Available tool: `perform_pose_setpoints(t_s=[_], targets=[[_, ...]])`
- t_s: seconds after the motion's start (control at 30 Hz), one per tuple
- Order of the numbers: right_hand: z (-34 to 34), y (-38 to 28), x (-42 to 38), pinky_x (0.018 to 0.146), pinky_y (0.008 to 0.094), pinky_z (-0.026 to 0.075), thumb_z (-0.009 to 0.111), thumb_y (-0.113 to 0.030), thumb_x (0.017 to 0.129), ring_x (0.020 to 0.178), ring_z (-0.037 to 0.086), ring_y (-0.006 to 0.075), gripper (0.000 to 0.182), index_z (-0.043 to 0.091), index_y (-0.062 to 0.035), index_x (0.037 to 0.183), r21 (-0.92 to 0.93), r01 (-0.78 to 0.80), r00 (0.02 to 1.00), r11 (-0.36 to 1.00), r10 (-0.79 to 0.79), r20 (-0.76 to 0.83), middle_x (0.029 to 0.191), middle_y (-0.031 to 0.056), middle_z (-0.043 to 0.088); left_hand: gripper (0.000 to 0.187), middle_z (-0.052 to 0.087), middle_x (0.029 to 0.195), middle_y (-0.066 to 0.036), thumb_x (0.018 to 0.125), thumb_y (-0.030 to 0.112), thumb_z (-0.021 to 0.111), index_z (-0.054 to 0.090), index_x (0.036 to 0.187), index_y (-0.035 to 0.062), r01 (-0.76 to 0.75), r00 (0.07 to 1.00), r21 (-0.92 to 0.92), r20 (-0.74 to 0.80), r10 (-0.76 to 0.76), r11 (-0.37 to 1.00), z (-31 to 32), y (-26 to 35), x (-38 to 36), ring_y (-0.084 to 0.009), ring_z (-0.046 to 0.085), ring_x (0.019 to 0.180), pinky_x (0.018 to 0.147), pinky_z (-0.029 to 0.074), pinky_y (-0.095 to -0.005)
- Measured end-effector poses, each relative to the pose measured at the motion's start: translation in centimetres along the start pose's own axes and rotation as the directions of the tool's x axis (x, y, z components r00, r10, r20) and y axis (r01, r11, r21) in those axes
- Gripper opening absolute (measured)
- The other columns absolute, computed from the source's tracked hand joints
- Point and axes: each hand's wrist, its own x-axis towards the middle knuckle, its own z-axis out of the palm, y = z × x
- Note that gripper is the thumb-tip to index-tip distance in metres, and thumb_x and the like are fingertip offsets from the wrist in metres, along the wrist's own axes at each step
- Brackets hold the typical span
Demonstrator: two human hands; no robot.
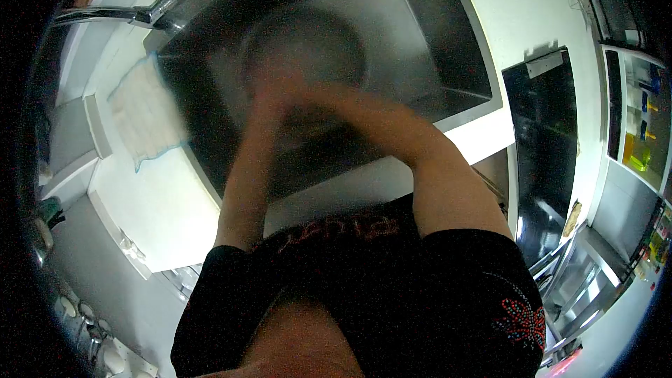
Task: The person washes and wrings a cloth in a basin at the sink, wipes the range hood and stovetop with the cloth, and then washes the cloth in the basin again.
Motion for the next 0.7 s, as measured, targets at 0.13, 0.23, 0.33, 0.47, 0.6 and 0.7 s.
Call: perform_pose_setpoints(t_s=[0.13, 0.23, 0.33, 0.47, 0.6, 0.7], targets=[[0.4, 7.4, 0.1, 0.072, 0.0416, 0.046, 0.049, -0.029, 0.081, 0.08, 0.059, 0.0315, 0.027, 0.059, -0.0071, 0.093, 0.174, -0.621, 0.78, 0.764, 0.625, 0.04, 0.086, 0.0171, 0.059, 0.04, 0.048, 0.113, -0.012, 0.083, 0.02, 0.049, 0.04, 0.118, 0.0009, 0.022, 0.971, 0.224, -0.236, 0.032, 0.974, 4.2, 6.4, -1.7, -0.0274, 0.046, 0.104, 0.09, 0.037, -0.0397], [5.3, 7.5, -2.4, 0.072, 0.0412, 0.046, 0.049, -0.026, 0.081, 0.081, 0.058, 0.0316, 0.025, 0.059, -0.0055, 0.092, -0.074, -0.411, 0.911, 0.908, 0.406, -0.076, 0.087, 0.017, 0.059, 0.045, 0.041, 0.122, -0.014, 0.085, 0.019, 0.047, 0.033, 0.124, 0.0014, 0.143, 0.92, 0.383, -0.391, 0.019, 0.913, 8.0, 8.4, -2.5, -0.0292, 0.042, 0.11, 0.093, 0.033, -0.0409], [2.3, 8.1, -1.8, 0.073, 0.0426, 0.045, 0.048, -0.025, 0.082, 0.082, 0.058, 0.0324, 0.026, 0.058, -0.0041, 0.093, -0.155, -0.303, 0.842, 0.94, 0.341, 0.418, 0.087, 0.0177, 0.059, 0.048, 0.035, 0.128, -0.015, 0.086, 0.019, 0.043, 0.027, 0.128, 0.0018, 0.186, 0.919, 0.453, -0.394, 0.008, 0.872, 9.1, 8.0, -3.1, -0.0303, 0.037, 0.115, 0.096, 0.03, -0.0406], [1.2, 3.0, -0.9, 0.074, 0.042, 0.044, 0.046, -0.026, 0.083, 0.084, 0.057, 0.0317, 0.027, 0.057, -0.0041, 0.093, 0.107, -0.205, 0.966, 0.973, 0.184, 0.181, 0.089, 0.0175, 0.059, 0.047, 0.033, 0.13, -0.014, 0.088, 0.02, 0.04, 0.027, 0.128, 0.0005, 0.294, 0.93, 0.127, -0.265, -0.253, 0.947, 8.8, 6.8, -2.7, -0.0301, 0.035, 0.116, 0.096, 0.031, -0.0364], [-1.3, -0.9, -0.5, 0.07, 0.041, 0.046, 0.043, -0.027, 0.084, 0.085, 0.057, 0.0306, 0.028, 0.057, -0.0046, 0.095, 0.102, -0.286, 0.936, 0.953, 0.255, 0.242, 0.088, 0.0167, 0.059, 0.04, 0.044, 0.116, -0.014, 0.087, 0.02, 0.043, 0.035, 0.121, 0.0006, 0.229, 0.929, 0.176, -0.335, -0.16, 0.958, 6.1, 6.2, -2.3, -0.0285, 0.044, 0.105, 0.088, 0.037, -0.0388], [-2.3, 4.3, -1.1, 0.07, 0.0405, 0.047, 0.042, -0.025, 0.084, 0.086, 0.057, 0.0306, 0.028, 0.056, -0.0041, 0.095, 0.022, -0.407, 0.88, 0.913, 0.386, 0.277, 0.088, 0.0175, 0.059, 0.036, 0.052, 0.106, -0.014, 0.086, 0.02, 0.045, 0.041, 0.116, 0.0006, 0.214, 0.936, 0.221, -0.326, -0.135, 0.951, 4.6, 5.7, -1.3, -0.0273, 0.051, 0.097, 0.082, 0.042, -0.0405]])
